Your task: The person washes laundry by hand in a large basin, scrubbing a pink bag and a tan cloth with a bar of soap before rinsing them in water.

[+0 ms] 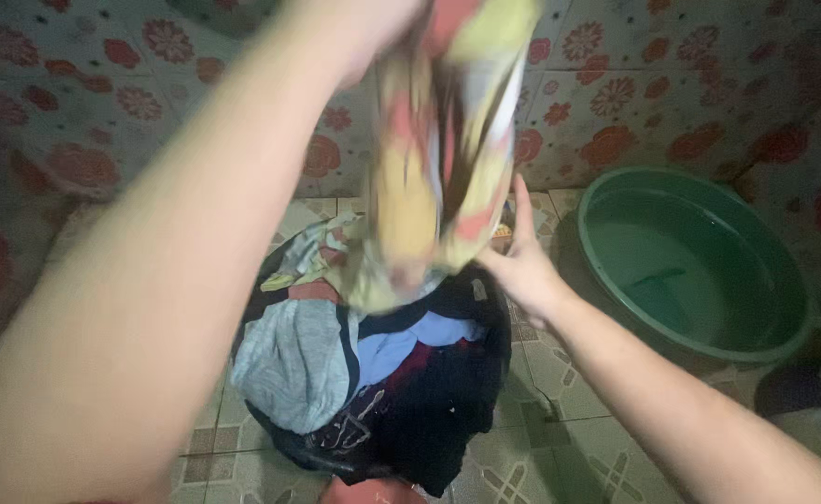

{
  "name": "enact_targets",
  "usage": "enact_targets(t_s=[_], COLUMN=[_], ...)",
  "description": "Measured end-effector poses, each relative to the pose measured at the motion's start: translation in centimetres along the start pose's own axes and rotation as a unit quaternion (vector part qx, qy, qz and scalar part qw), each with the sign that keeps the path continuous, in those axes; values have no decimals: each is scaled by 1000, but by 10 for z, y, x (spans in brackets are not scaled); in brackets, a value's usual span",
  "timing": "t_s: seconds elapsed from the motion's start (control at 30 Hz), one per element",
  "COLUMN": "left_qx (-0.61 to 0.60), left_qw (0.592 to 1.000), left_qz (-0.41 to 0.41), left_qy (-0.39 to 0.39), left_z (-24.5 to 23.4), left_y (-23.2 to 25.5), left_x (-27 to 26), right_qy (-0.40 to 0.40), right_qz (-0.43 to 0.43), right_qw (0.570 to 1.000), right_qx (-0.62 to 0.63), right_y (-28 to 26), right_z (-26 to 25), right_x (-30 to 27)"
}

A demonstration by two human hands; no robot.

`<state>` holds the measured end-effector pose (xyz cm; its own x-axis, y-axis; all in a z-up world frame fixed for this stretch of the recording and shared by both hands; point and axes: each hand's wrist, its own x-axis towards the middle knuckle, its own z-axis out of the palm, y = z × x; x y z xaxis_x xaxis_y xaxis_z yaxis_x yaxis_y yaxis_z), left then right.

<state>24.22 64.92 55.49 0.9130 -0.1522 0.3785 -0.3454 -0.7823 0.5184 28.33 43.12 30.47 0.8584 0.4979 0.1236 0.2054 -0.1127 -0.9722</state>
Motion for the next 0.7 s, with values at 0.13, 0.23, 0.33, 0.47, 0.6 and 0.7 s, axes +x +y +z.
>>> enact_targets(t_s=[0.13, 0.23, 0.33, 0.47, 0.6, 0.7], left_qx=[310, 228, 153, 266, 291, 390], left_qw=[828, 941, 950, 940, 917, 887], left_qz=[-353, -220, -254, -207, -251, -228], left_qy=[-307, -119, -103, -60, -109, -97], left_z=[68, 169, 246, 278, 285, 290], left_y=[-42, -41, -56, -101, -101, -77], left_x=[-87, -144, -187, -208, -204, -182], right_qy=[-137, -90, -38, -43, -96, -151], right_qz=[-73, 76, 287, 253, 301, 298], right_qw=[941, 924, 906, 941, 913, 900], right_qx=[-300, -365, -307, -219, -258, -281], right_y=[74, 151, 212, 231, 203, 181], right_z=[-29, -35, -41, -43, -62, -115], right_x=[-11, -41, -51, -70, -95, -133])
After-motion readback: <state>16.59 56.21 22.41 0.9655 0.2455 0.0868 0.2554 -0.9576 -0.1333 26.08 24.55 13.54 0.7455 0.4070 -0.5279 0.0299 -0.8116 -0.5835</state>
